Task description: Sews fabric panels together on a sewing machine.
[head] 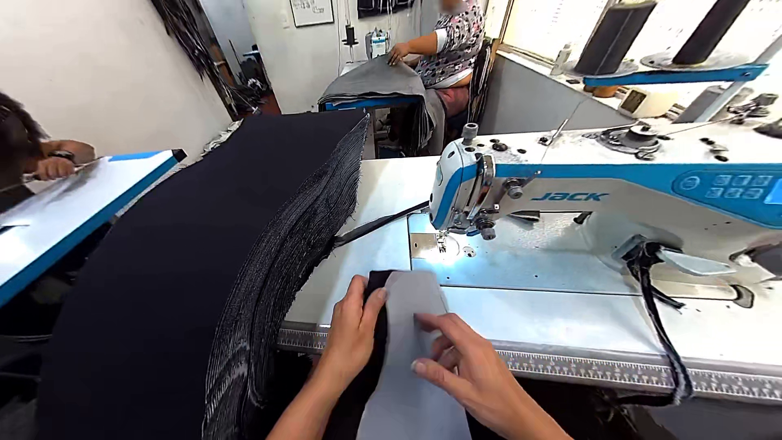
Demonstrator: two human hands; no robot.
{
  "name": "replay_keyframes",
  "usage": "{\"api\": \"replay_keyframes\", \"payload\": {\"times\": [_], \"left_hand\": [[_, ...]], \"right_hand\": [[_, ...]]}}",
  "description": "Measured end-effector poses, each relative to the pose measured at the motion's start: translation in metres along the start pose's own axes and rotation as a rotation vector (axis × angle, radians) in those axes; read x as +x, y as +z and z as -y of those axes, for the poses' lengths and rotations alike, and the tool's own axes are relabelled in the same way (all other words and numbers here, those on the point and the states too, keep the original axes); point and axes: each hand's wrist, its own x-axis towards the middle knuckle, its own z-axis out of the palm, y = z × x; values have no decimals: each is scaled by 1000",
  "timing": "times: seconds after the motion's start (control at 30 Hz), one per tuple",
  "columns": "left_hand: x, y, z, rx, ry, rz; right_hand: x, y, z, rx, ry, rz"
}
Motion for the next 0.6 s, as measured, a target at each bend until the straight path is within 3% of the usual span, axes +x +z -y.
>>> {"api": "replay_keyframes", "payload": {"times": [0.07,0.13,0.2,0.3,0.43,0.5,0.6], "left_hand": [[-9,5,-37,-238,148,-49],[-14,0,-70,-265,296,-103],[-11,-27,-98,-256,368,-137],[-2,-98,-127,-127,424,-249],[6,-186,-141,215,537,-368],[8,-195,-141,366,570,-387],[5,-187,-132,459,669,-444]], "right_hand": [[16,1,42,432,95,-9],[34,2,79,791,45,-108],[50,-5,102,965,-4,-214],[66,-35,114,1031,-40,-324],[73,-79,110,966,15,-274],[68,-80,111,812,-69,-316],[62,-78,100,428,-309,-515]]}}
